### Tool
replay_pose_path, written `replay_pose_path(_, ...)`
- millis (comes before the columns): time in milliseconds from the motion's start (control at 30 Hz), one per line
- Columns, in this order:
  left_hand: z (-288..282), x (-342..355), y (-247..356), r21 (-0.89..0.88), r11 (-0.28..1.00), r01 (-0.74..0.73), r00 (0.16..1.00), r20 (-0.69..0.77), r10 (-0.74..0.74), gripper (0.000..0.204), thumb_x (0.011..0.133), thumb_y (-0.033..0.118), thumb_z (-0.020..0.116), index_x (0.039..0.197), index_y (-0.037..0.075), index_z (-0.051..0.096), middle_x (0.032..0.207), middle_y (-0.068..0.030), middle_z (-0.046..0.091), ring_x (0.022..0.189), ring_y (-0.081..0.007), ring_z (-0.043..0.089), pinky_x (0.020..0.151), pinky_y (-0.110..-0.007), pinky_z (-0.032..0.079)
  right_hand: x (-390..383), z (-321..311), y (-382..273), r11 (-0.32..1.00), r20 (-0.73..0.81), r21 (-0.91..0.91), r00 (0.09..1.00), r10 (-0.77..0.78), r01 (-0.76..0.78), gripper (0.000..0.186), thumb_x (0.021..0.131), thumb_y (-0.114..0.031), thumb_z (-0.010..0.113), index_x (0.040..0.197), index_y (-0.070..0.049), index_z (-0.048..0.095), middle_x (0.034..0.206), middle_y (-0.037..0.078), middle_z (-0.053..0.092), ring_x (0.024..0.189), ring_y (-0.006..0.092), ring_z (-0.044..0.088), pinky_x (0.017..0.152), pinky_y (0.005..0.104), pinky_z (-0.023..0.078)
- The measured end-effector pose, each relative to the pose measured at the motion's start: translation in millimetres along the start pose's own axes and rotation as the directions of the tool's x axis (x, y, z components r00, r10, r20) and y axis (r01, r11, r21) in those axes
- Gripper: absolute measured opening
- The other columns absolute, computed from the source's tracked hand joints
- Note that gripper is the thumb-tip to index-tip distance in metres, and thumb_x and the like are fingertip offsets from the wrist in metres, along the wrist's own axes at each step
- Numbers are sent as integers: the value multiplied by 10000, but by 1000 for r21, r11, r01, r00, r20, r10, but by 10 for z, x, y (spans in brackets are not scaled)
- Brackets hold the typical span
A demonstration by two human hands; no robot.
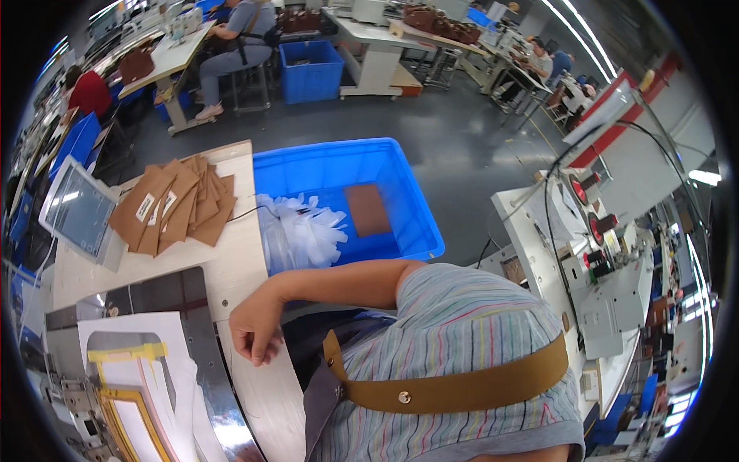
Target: Sewing and assembling leather bag components using an industrial sewing machine.
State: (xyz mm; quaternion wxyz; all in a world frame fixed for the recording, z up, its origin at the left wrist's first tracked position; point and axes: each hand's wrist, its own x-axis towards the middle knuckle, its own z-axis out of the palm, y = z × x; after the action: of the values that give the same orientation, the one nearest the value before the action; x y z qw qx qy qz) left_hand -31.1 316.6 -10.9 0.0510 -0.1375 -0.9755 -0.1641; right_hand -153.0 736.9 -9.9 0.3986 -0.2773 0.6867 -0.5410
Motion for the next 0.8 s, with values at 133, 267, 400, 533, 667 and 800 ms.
replay_pose_path(133, 11, -53, -32, -87, 996, -1, 1000, 15, 2, 302, 1003, 291, 700, 843, 39, 657, 745, -175, 666, 671, -336, 647, 653, -439, 530, 107, 33, 6, 995, -50, 23, 994, -94, 96, 246, 999, -221, 759, 871, -12, 760, 845, 67, 781, 707, 117, 743, 580, 258, 593)
replay_pose_path(267, 51, 30, 55, -137, 988, -73, 997, 9, 75, 284, 1004, 273, 698, 851, 37, 658, 747, -175, 667, 671, -334, 648, 654, -439, 532, 108, 75, 43, 994, -94, 38, 991, -96, 100, 252, 994, -226, 764, 878, -2, 758, 861, 73, 784, 705, 118, 741, 586, 256, 596)
replay_pose_path(400, 22, 100, 166, -170, 976, -134, 991, -9, 135, 260, 1004, 250, 695, 861, 35, 659, 750, -175, 669, 672, -331, 649, 655, -439, 534, 111, 70, 56, 988, -109, 67, 985, -132, 140, 254, 992, -227, 767, 892, 7, 760, 870, 77, 789, 710, 118, 741, 600, 267, 604)
replay_pose_path(533, -57, 80, 214, -171, 975, -139, 990, -30, 136, 237, 1004, 226, 692, 872, 32, 660, 753, -174, 670, 672, -328, 649, 656, -438, 535, 294, 194, 112, 965, 9, 152, 976, -217, 213, 252, 1010, -209, 756, 913, 24, 764, 890, 95, 794, 768, 133, 753, 656, 282, 622)
replay_pose_path(667, -176, -26, 244, -170, 978, -123, 991, -69, 113, 219, 1004, 209, 690, 880, 31, 661, 755, -174, 671, 673, -326, 650, 657, -438, 537, 61, 853, -759, 768, 351, 352, 685, -639, 536, 212, 1004, -124, 758, 1066, 77, 772, 1041, 146, 785, 950, 194, 744, 843, 318, 571)
replay_pose_path(800, -148, -21, 183, -276, 951, -140, 990, -46, 133, 188, 1029, 145, 692, 901, 22, 628, 786, -169, 677, 705, -293, 651, 683, -420, 539, 100, 1145, -1010, 676, 442, 494, 512, -737, 546, 243, 977, -124, 796, 1106, 80, 770, 1066, 132, 769, 993, 188, 710, 913, 338, 526)
